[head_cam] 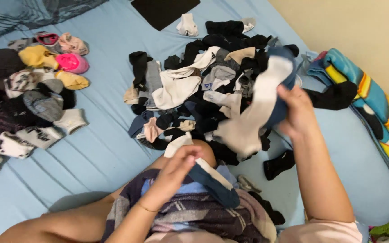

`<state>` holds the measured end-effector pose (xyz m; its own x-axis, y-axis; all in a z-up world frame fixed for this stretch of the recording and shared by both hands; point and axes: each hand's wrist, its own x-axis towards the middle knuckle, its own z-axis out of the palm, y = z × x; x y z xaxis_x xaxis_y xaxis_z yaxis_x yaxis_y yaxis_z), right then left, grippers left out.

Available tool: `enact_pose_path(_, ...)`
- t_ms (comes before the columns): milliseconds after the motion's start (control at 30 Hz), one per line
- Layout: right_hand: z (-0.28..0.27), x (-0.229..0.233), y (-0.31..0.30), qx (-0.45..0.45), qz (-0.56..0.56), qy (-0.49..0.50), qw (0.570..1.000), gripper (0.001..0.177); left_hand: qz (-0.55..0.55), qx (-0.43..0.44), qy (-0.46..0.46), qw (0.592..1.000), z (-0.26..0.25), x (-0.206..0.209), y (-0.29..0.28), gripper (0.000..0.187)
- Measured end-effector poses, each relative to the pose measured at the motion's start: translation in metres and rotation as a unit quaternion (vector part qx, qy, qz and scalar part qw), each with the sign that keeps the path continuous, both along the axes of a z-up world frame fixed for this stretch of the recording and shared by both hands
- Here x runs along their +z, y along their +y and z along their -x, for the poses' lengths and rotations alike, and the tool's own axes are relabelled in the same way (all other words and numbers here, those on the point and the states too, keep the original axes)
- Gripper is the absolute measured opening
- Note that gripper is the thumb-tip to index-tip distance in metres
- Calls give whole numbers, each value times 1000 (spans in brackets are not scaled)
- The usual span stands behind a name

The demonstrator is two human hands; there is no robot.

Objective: The person sits on a bed and sorts a large pile of socks by picking up individual socks, turning them inside out, and placing them into small piles. The person handles socks of various colors and styles, organizing them methodically.

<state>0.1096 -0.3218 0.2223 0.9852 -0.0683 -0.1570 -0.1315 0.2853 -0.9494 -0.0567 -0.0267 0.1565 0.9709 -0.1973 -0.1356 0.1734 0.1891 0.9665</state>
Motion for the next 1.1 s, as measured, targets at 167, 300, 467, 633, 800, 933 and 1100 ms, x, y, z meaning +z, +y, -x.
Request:
enact_pose_path(167, 76, 0, 64, 82, -47, -28, 995, 23, 45, -42, -47, 997, 19, 7, -18, 70)
enact_pose_path(300, 95, -17, 71, 125, -22, -64, 990, 25, 59, 34, 0, 998, 27, -1, -13, 69)
enact_pose_path(467, 96, -17, 53, 85, 113, -168, 976, 18, -39, 169, -29, 984, 12, -17, 50, 30)
enact_pose_path(633, 117, -22, 52, 90, 27, -131, 987, 26, 41, 218, -18, 975, -8, 12, 72, 34)
enact_pose_path(800, 145, -53, 47, 45, -44, -38, 997, 18, 43, 191, 7, 981, -40, -46, 73, 15)
enact_pose_path(933, 196, -65, 41, -87, 31, 185, 978, 32, -65, 162, 37, 984, -59, -64, 65, 14)
enact_pose_path(1100, 250, -111, 26, -10, 34, 312, 950, 51, -274, 5, -25, 961, -76, -108, 50, 34)
